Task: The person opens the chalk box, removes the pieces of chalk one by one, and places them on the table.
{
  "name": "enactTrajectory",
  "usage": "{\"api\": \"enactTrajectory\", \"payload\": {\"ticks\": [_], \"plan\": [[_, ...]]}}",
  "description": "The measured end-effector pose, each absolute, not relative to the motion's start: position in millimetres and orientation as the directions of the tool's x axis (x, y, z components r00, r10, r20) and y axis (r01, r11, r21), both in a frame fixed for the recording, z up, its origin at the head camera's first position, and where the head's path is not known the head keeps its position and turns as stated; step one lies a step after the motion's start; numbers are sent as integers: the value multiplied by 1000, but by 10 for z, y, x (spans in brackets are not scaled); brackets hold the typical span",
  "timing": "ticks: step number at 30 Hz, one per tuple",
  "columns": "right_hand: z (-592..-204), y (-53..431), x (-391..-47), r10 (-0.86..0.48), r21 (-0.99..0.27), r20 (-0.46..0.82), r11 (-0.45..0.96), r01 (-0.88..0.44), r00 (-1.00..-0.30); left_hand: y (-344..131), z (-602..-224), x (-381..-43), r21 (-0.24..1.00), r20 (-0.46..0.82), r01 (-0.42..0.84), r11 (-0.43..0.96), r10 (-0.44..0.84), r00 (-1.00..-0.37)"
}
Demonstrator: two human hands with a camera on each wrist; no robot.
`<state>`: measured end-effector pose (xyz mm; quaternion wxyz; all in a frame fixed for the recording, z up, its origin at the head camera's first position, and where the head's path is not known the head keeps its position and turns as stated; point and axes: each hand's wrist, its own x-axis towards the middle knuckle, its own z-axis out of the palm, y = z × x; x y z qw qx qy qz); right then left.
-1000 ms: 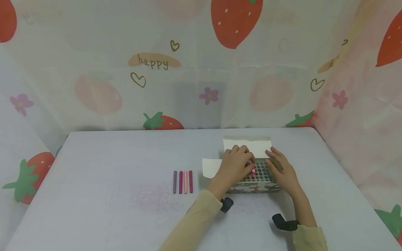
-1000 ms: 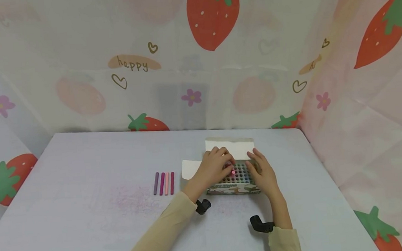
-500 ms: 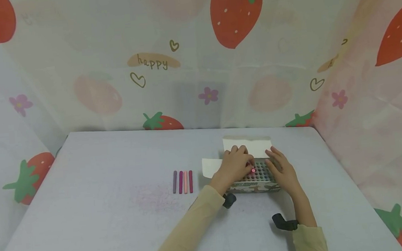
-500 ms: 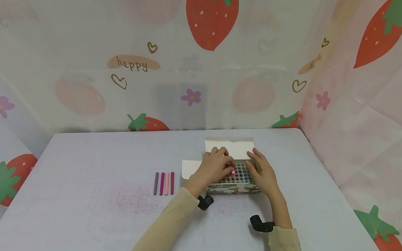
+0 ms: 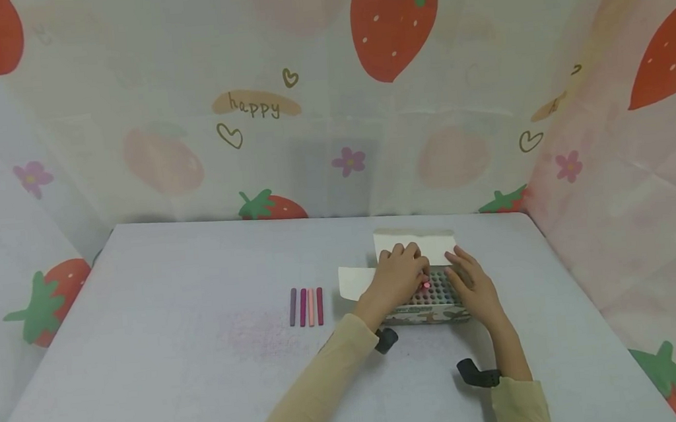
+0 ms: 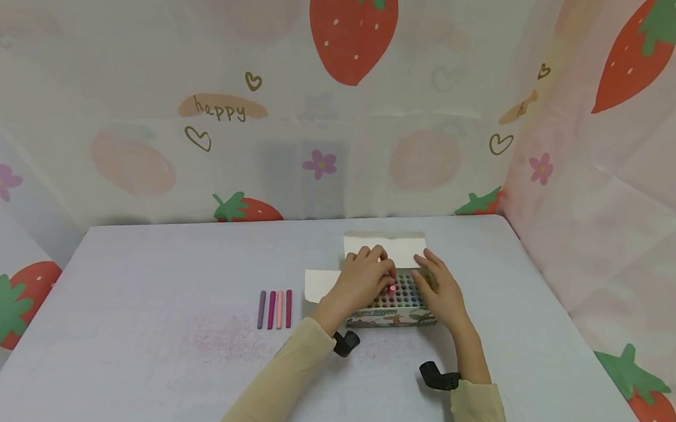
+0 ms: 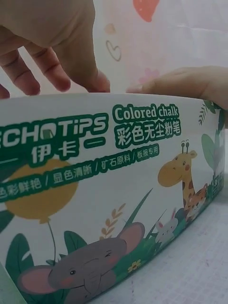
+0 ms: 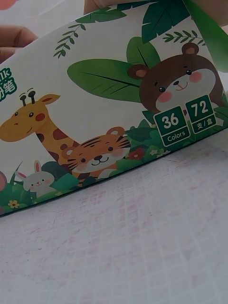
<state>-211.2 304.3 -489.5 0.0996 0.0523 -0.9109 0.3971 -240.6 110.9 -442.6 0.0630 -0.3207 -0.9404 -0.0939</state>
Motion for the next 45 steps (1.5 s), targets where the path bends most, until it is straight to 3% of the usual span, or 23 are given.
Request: {"api": "enactTrajectory", "payload": {"ticks": [10, 20, 33, 45], "plan": [[-4913, 3041, -2095, -10, -713, 214, 681, -164, -977, 1115, -4415, -2369, 148, 231, 604, 783, 566, -791], [-4897, 3031, -2108, -10, -696, 225, 698, -168, -974, 1060, -4353, -2360, 245, 307, 585, 773, 511, -803], [-4884, 3016, -2131, -1, -704, 183, 698, -131, -983, 818, -4263, -2295, 347, 509, 632, 692, 427, -747], [-4887, 3021, -2127, -10, -698, 184, 703, -137, -983, 493, -4138, -2147, 468, 518, 618, 631, 371, -771]]}}
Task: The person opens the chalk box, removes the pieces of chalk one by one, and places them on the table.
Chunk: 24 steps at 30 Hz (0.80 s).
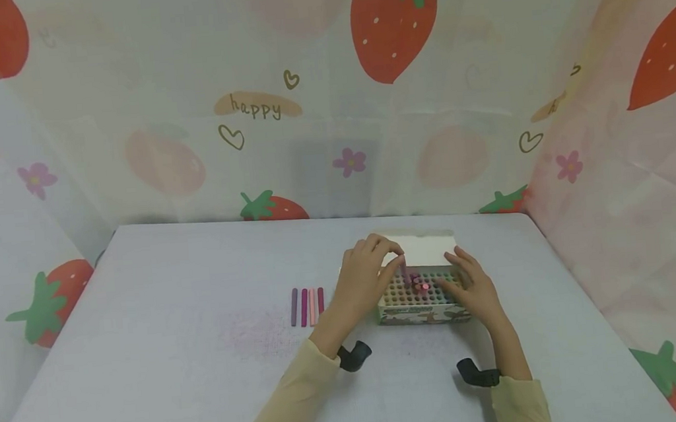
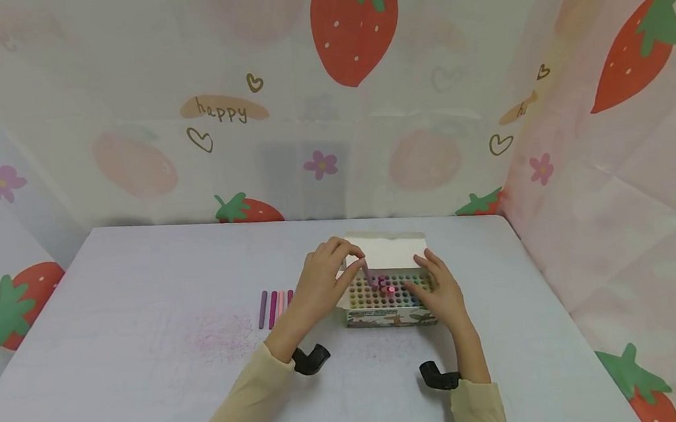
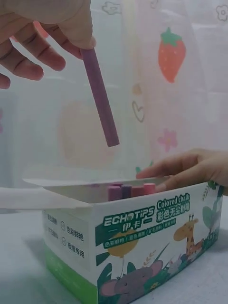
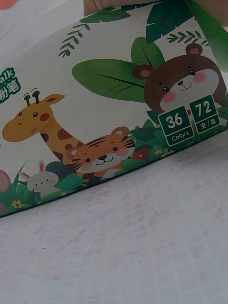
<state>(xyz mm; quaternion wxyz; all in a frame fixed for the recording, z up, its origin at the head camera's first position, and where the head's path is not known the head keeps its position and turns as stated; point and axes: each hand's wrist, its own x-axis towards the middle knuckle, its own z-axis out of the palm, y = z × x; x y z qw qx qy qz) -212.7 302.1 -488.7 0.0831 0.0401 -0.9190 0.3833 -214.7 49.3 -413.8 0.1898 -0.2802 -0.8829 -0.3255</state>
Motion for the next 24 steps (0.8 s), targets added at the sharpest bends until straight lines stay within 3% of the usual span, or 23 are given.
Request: {"api": "enactTrajectory", "payload": {"ticks": [6, 24], "plan": [[-4880, 3019, -2126, -17, -695, 189, 704, -147, -982, 329, -4107, -2081, 507, 530, 625, 594, 357, -769], [-4900, 3019, -2128, -4, -715, 162, 689, -120, -987, -200, -4166, -2052, 560, 445, 518, 646, 292, -847]]}}
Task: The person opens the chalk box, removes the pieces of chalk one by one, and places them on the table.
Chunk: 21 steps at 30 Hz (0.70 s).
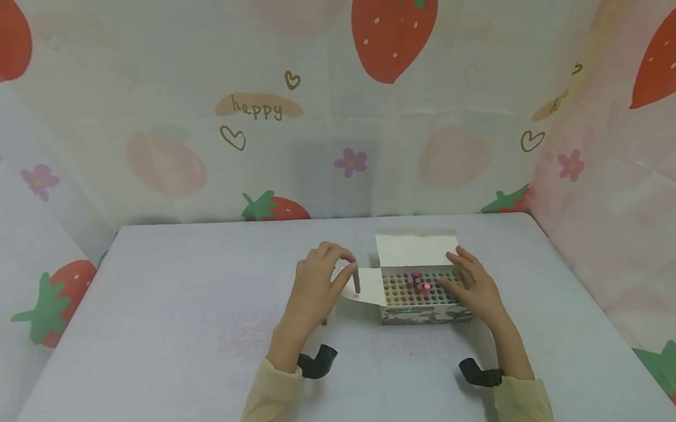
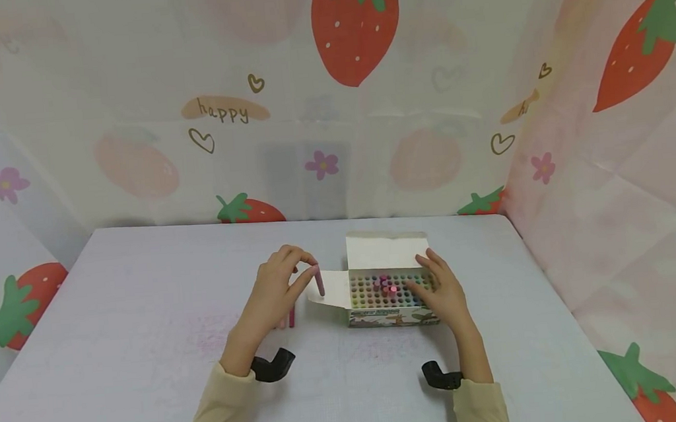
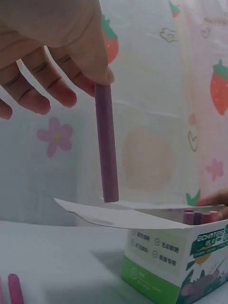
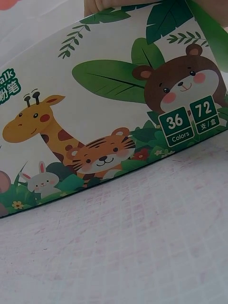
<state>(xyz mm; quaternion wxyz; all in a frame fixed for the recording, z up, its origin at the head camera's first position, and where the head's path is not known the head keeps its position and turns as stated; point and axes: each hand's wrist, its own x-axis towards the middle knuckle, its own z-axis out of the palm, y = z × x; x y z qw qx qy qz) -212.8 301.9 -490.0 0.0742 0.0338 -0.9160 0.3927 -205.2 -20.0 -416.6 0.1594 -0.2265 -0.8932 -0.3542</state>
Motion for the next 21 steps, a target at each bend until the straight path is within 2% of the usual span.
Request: {"api": "enactTrajectory", "payload": {"ticks": [21], "plan": [[-4894, 3027, -2123, -10, -714, 162, 689, -124, -987, -823, -4204, -2118, 570, 273, 362, 738, 245, -930]]}}
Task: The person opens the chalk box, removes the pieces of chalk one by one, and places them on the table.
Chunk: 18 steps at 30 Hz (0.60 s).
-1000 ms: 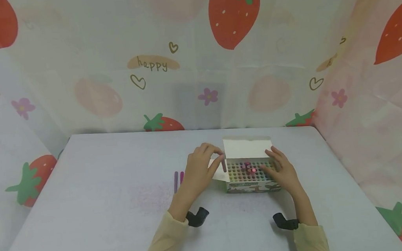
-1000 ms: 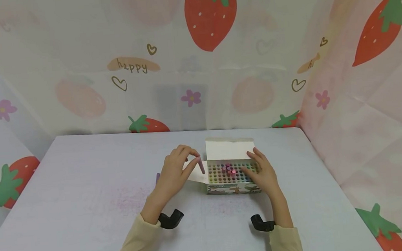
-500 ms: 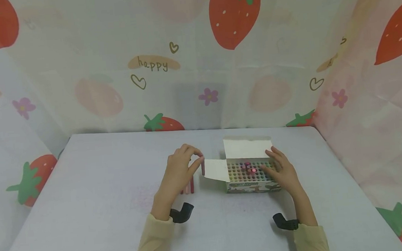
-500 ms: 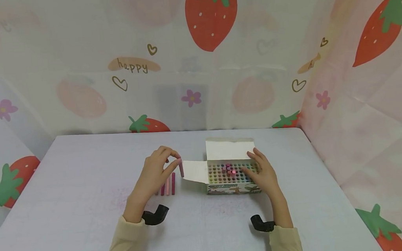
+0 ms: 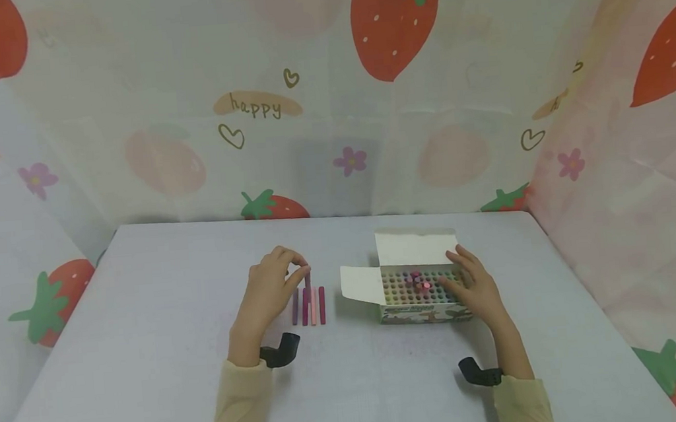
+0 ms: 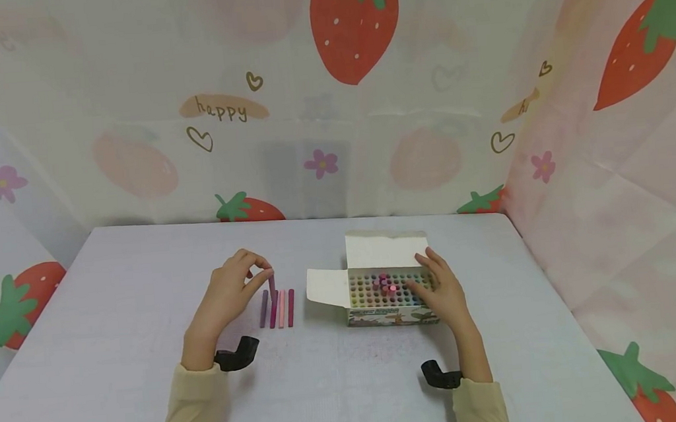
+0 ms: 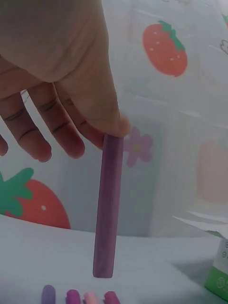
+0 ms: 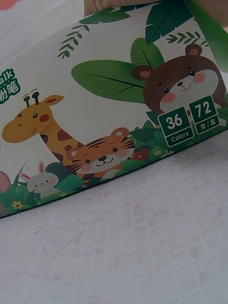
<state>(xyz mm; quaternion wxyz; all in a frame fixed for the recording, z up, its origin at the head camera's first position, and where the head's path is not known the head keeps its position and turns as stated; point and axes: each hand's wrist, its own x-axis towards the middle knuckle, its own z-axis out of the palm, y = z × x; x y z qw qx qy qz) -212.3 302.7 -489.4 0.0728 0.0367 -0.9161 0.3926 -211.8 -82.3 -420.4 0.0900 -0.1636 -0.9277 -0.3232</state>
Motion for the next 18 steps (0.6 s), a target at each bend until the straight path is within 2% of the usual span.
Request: {"api": "enactTrajectory", "payload": {"ticks": [5, 12, 18], "plan": [[-4892, 3029, -2126, -13, -714, 166, 689, -130, -986, -949, -4268, -2142, 530, 203, 315, 787, 242, -949], [-4887, 3029, -2123, -15, -713, 174, 688, -137, -985, -1043, -4387, -2192, 504, 41, 224, 834, 235, -971], [-4889, 3030, -2122, -16, -711, 171, 690, -135, -985, -1068, -4559, -2284, 488, 3, 161, 858, 183, -983]]}}
